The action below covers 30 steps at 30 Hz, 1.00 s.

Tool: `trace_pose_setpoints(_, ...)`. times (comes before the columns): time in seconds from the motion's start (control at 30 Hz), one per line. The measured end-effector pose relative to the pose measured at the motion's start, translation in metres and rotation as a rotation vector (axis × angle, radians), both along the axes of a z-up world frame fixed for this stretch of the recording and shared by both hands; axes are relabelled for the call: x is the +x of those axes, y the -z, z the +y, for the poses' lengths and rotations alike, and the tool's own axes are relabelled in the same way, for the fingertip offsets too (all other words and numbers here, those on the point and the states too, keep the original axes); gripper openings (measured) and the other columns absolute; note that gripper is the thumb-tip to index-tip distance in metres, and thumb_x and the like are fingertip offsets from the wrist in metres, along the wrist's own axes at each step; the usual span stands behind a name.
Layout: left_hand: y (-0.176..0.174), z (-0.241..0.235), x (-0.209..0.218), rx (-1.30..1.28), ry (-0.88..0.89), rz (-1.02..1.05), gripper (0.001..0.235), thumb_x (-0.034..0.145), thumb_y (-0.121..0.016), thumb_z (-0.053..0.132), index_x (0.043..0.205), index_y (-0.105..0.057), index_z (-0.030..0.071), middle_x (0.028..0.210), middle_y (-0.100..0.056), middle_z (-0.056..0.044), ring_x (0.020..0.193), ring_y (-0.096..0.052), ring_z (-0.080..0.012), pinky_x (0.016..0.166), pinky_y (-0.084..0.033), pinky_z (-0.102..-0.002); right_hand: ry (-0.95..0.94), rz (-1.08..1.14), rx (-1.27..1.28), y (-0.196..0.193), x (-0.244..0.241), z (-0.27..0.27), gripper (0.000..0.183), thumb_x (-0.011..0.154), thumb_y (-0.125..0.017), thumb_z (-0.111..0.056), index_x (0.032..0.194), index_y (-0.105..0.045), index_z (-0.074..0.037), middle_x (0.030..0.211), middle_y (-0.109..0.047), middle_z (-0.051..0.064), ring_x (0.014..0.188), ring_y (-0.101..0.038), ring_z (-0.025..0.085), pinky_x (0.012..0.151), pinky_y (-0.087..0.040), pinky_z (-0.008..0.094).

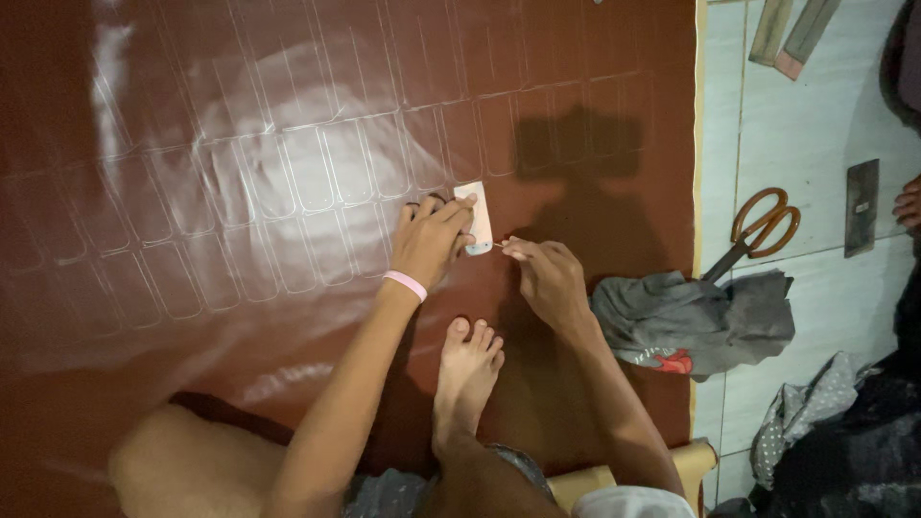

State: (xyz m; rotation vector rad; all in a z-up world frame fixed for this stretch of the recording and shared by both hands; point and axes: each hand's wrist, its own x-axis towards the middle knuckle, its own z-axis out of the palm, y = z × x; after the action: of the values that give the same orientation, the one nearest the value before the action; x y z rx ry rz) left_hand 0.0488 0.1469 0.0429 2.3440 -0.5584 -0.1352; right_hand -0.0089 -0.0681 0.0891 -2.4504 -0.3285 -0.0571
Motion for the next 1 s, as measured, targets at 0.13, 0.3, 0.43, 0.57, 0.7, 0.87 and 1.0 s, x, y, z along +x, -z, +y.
trace_pose_setpoints(0.13,0.001,0.002,0.000,-0.020,-0.008,0.032,0.037,0.082,-0.077,0.026,0.116,-0.069,0.013,0.128,-0.068,0.007,0.105,-0.058,-0.0222,0.089,-0.039,-0.043,-0.020,-0.023,0.055,0.003,0.003,0.004,0.026,0.090,-0.063,0.008,0.110,-0.067,-0.008,0.114,-0.075,0.006,0.101,-0.073,0.030,0.089,-0.058,0.038)
trace_pose_setpoints(0.3,0.001,0.003,0.002,-0.030,0.003,0.041,0.030,0.083,-0.077,0.026,0.108,-0.069,0.014,0.131,-0.068,0.007,0.105,-0.057,-0.0226,0.089,-0.038,-0.043,-0.079,-0.019,-0.064,0.000,0.005,0.004,0.021,0.091,-0.063,0.003,0.108,-0.068,-0.009,0.109,-0.075,0.006,0.094,-0.072,0.030,0.086,-0.056,0.042)
trace_pose_setpoints(0.43,0.002,0.003,0.003,-0.047,-0.001,0.052,0.027,0.083,-0.077,0.027,0.105,-0.069,0.014,0.132,-0.068,0.007,0.106,-0.057,-0.0221,0.089,-0.038,-0.042,-0.016,0.006,-0.035,0.001,0.006,0.011,0.018,0.093,-0.063,0.001,0.107,-0.069,-0.010,0.109,-0.075,0.007,0.095,-0.071,0.031,0.085,-0.056,0.040)
trace_pose_setpoints(0.57,0.006,0.005,0.002,-0.047,0.018,0.077,0.030,0.085,-0.077,0.030,0.108,-0.070,0.013,0.133,-0.067,0.008,0.107,-0.056,-0.0223,0.091,-0.037,-0.043,-0.066,0.011,0.038,0.006,0.003,0.018,0.017,0.095,-0.061,0.002,0.108,-0.067,-0.006,0.111,-0.075,0.006,0.097,-0.072,0.030,0.088,-0.056,0.040)
trace_pose_setpoints(0.7,0.008,0.009,0.000,-0.064,0.019,0.058,0.026,0.086,-0.076,0.033,0.105,-0.070,0.016,0.140,-0.065,0.009,0.104,-0.055,-0.0206,0.089,-0.036,-0.041,0.022,0.086,0.053,0.007,-0.001,0.012,0.015,0.096,-0.062,0.000,0.106,-0.071,-0.007,0.111,-0.076,0.008,0.095,-0.072,0.030,0.083,-0.057,0.039)
trace_pose_setpoints(0.87,0.003,-0.022,-0.001,-0.061,0.052,0.016,0.027,0.087,-0.074,0.036,0.109,-0.072,0.021,0.140,-0.064,0.014,0.100,-0.053,-0.0193,0.084,-0.033,-0.044,0.273,0.144,0.200,-0.003,-0.007,-0.008,0.016,0.108,-0.054,-0.007,0.110,-0.069,-0.002,0.111,-0.077,0.011,0.103,-0.077,0.024,0.087,-0.059,0.032)
trace_pose_setpoints(1.0,0.008,-0.041,0.001,-0.058,-0.014,0.074,0.025,0.088,-0.075,0.034,0.110,-0.071,0.024,0.142,-0.064,0.014,0.099,-0.054,-0.0191,0.082,-0.031,-0.045,0.345,0.177,0.227,-0.005,-0.012,-0.018,0.020,0.110,-0.052,-0.009,0.111,-0.070,0.000,0.110,-0.078,0.012,0.102,-0.077,0.021,0.088,-0.059,0.031)
